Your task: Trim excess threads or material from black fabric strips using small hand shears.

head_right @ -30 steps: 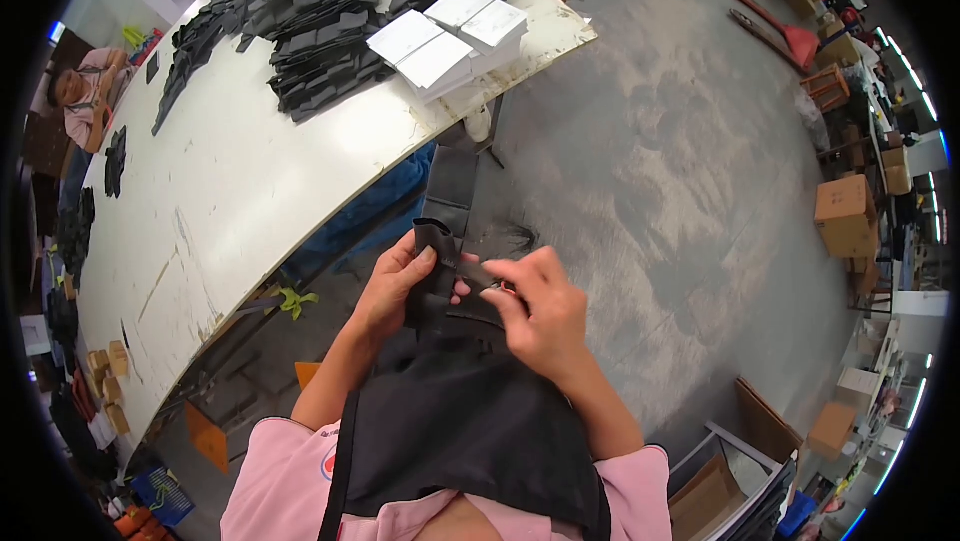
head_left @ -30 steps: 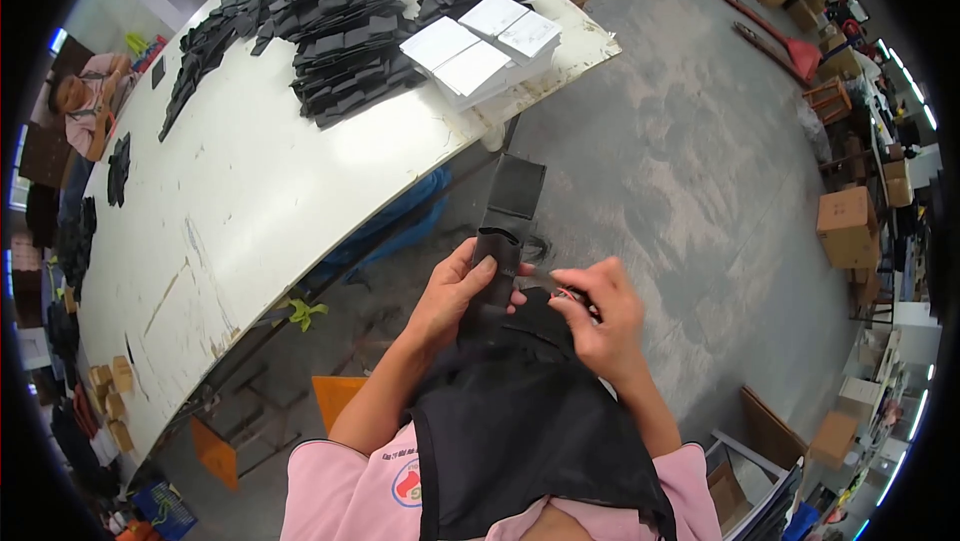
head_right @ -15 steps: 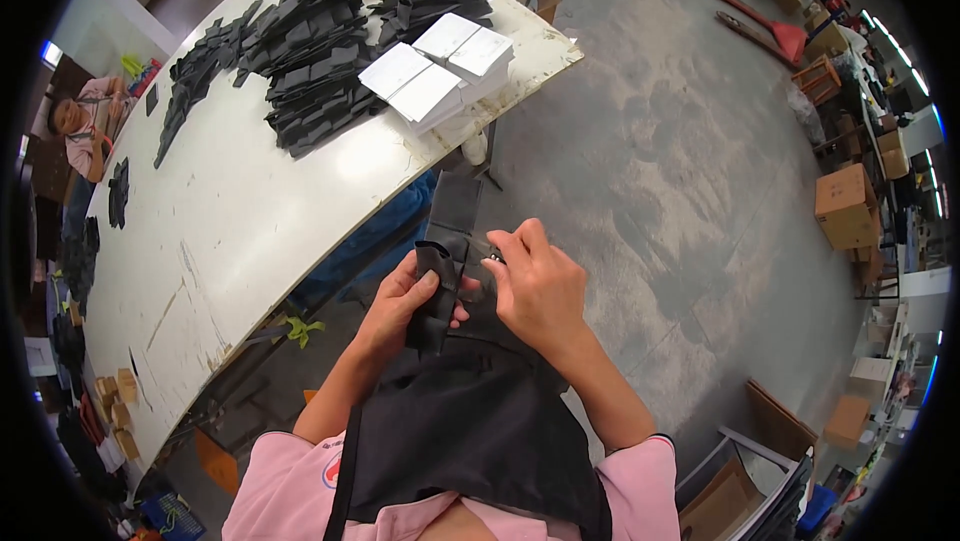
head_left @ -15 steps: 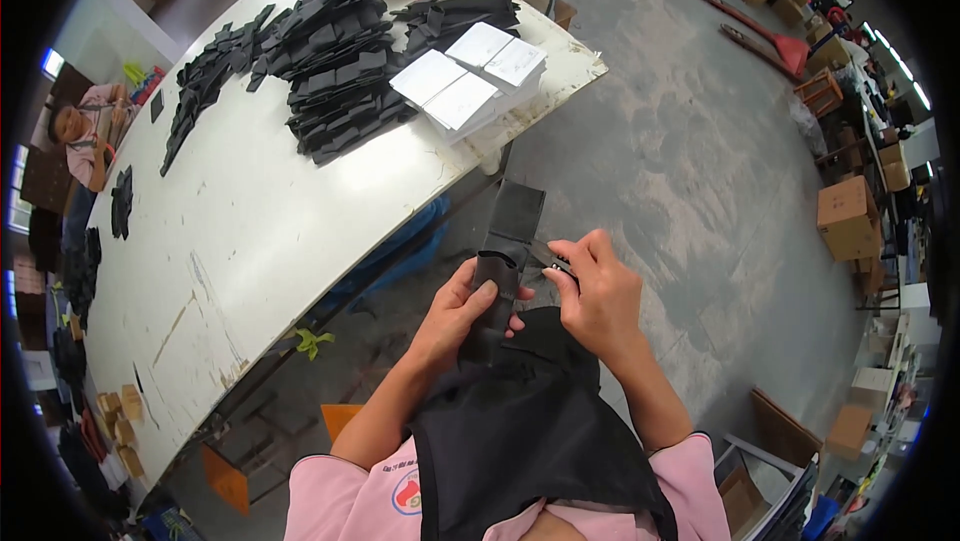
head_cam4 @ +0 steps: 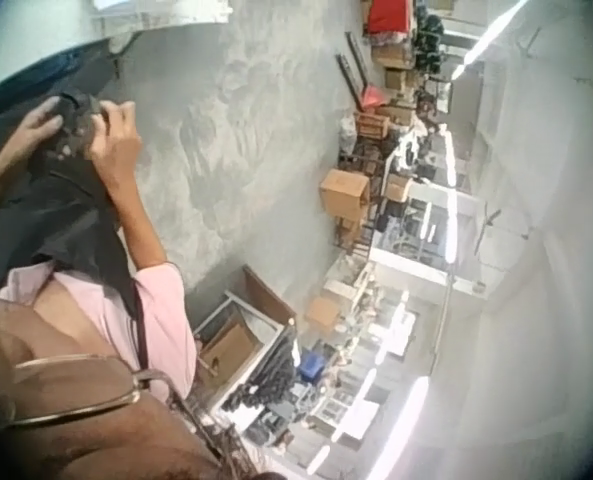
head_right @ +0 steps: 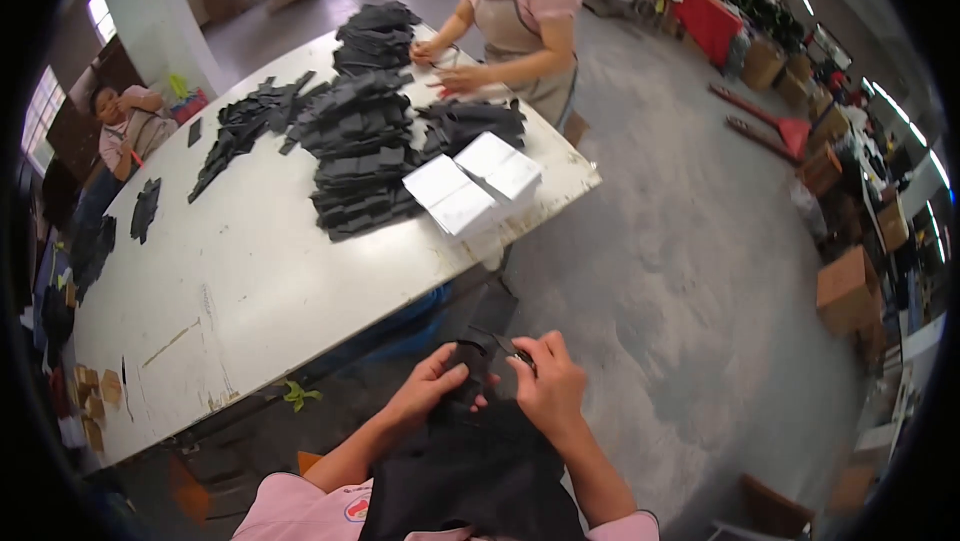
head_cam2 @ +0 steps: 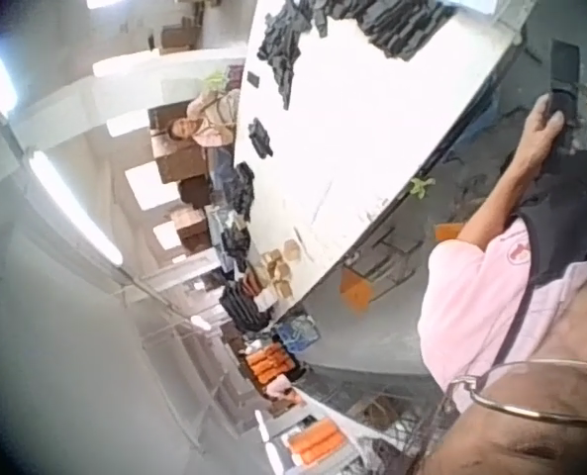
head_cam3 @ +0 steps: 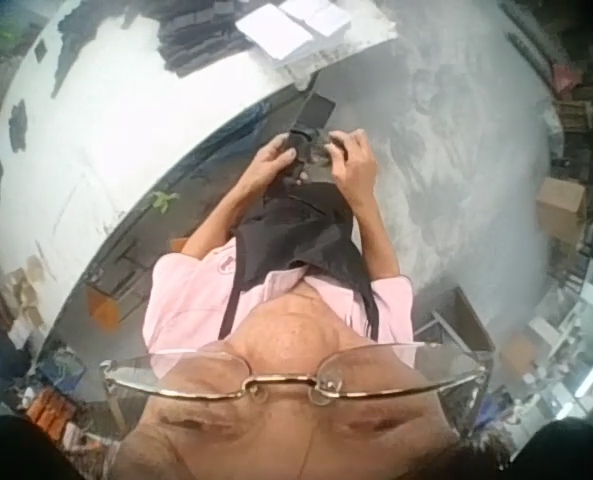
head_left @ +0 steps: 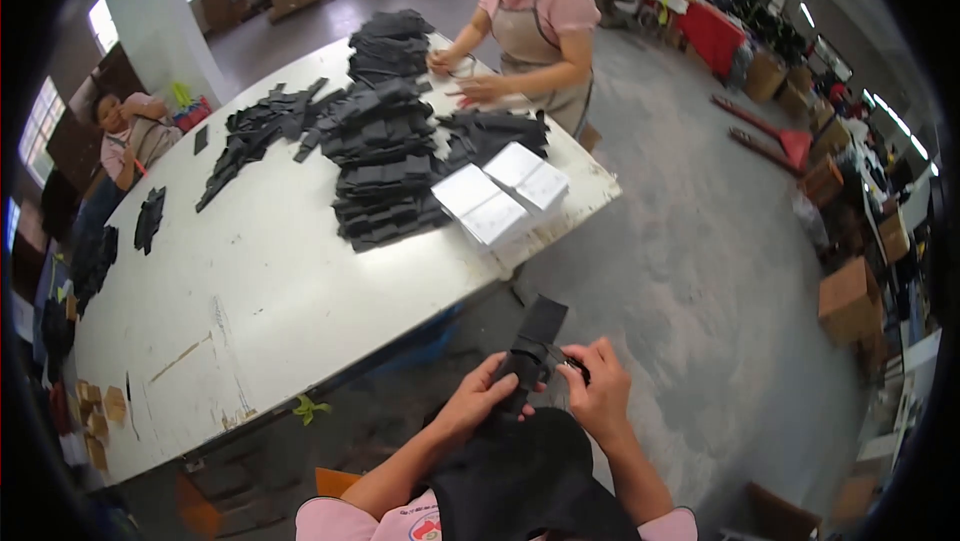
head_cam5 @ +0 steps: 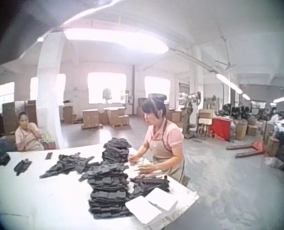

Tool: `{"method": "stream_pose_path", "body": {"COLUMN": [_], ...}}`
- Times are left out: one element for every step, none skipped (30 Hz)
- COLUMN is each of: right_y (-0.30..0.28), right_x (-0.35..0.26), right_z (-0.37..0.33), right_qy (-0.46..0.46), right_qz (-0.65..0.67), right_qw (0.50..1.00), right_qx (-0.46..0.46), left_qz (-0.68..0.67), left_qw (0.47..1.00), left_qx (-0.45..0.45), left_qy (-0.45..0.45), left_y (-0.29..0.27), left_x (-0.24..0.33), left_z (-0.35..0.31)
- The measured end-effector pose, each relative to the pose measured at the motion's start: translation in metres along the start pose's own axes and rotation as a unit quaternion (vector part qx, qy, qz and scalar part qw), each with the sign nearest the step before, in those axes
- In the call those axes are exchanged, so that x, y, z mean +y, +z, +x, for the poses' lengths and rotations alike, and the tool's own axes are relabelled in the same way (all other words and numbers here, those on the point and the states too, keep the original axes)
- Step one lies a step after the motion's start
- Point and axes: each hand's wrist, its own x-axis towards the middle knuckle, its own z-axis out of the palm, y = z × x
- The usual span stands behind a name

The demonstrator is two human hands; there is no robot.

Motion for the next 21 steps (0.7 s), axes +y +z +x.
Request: {"method": "stream_pose_path", "body": {"right_y": [0.003, 0.004, 0.005, 0.006, 0.006, 0.0, 0.0, 0.002, 0.001, 0.002, 0.003, 0.005, 0.004, 0.003, 0.003, 0.011, 0.015, 0.018, 0.019, 0.018, 0.016], "right_x": [0.003, 0.004, 0.003, 0.002, 0.003, 0.004, 0.008, 0.014, 0.017, 0.014, 0.005, -0.001, -0.002, -0.003, -0.004, 0.0, 0.004, 0.008, 0.009, 0.009, 0.01], "right_z": [-0.006, -0.004, -0.003, -0.003, -0.002, 0.0, -0.003, -0.008, -0.009, -0.009, -0.009, -0.008, -0.003, 0.006, 0.01, 0.009, 0.005, 0.0, -0.006, -0.011, -0.014], "right_qy": [0.052, 0.104, 0.099, 0.152, 0.204, 0.302, 0.301, 0.323, 0.344, 0.345, 0.268, 0.186, 0.189, 0.137, 0.085, 0.128, 0.132, 0.131, 0.13, 0.135, 0.153], "right_qz": [0.06, 0.119, 0.122, 0.219, 0.312, 0.443, 0.443, 0.492, 0.538, 0.537, 0.453, 0.36, 0.361, 0.261, 0.156, 0.213, 0.213, 0.22, 0.227, 0.228, 0.248], "right_qw": [0.997, 0.987, 0.987, 0.964, 0.928, 0.842, 0.842, 0.806, 0.767, 0.768, 0.85, 0.912, 0.911, 0.954, 0.983, 0.968, 0.967, 0.966, 0.964, 0.963, 0.956], "right_qx": [0.009, 0.016, 0.013, 0.002, -0.01, -0.061, -0.061, -0.061, -0.06, -0.058, 0.006, 0.067, 0.065, 0.054, 0.043, 0.04, 0.039, 0.042, 0.044, 0.041, 0.033], "left_qz": [0.006, 0.011, 0.011, 0.027, 0.042, 0.043, 0.073, 0.103, 0.102, 0.114, 0.126, 0.125, 0.127, 0.129, 0.129, 0.111, 0.093, 0.091, 0.103, 0.114, 0.113], "left_qw": [1.0, 1.0, 1.0, 0.999, 0.999, 0.999, 0.996, 0.992, 0.992, 0.992, 0.991, 0.991, 0.991, 0.991, 0.991, 0.994, 0.996, 0.996, 0.995, 0.993, 0.993], "left_qx": [-0.001, -0.005, 0.0, 0.006, 0.013, 0.014, 0.016, 0.018, 0.016, 0.012, 0.009, 0.011, 0.006, 0.0, 0.0, -0.006, -0.01, -0.008, -0.013, -0.018, -0.018], "left_qy": [-0.001, 0.006, 0.011, 0.018, 0.024, 0.025, 0.046, 0.067, 0.066, 0.051, 0.037, 0.034, 0.036, 0.037, 0.034, 0.02, 0.006, 0.003, -0.003, -0.009, -0.013], "left_y": [0.0, 0.001, 0.001, 0.001, 0.002, 0.0, -0.003, -0.005, -0.005, -0.004, -0.004, -0.002, 0.001, 0.006, 0.01, 0.015, 0.018, 0.018, 0.017, 0.017, 0.017], "left_x": [-0.001, 0.0, 0.0, 0.001, 0.002, 0.0, -0.005, -0.007, -0.008, -0.007, -0.007, -0.008, -0.007, -0.006, -0.004, -0.002, -0.002, -0.004, -0.007, -0.011, -0.012], "left_z": [-0.001, 0.0, -0.002, -0.003, -0.003, -0.003, -0.001, 0.0, 0.002, 0.004, 0.005, 0.005, 0.006, 0.006, 0.006, 0.006, 0.005, 0.004, 0.003, 0.0, -0.001]}}
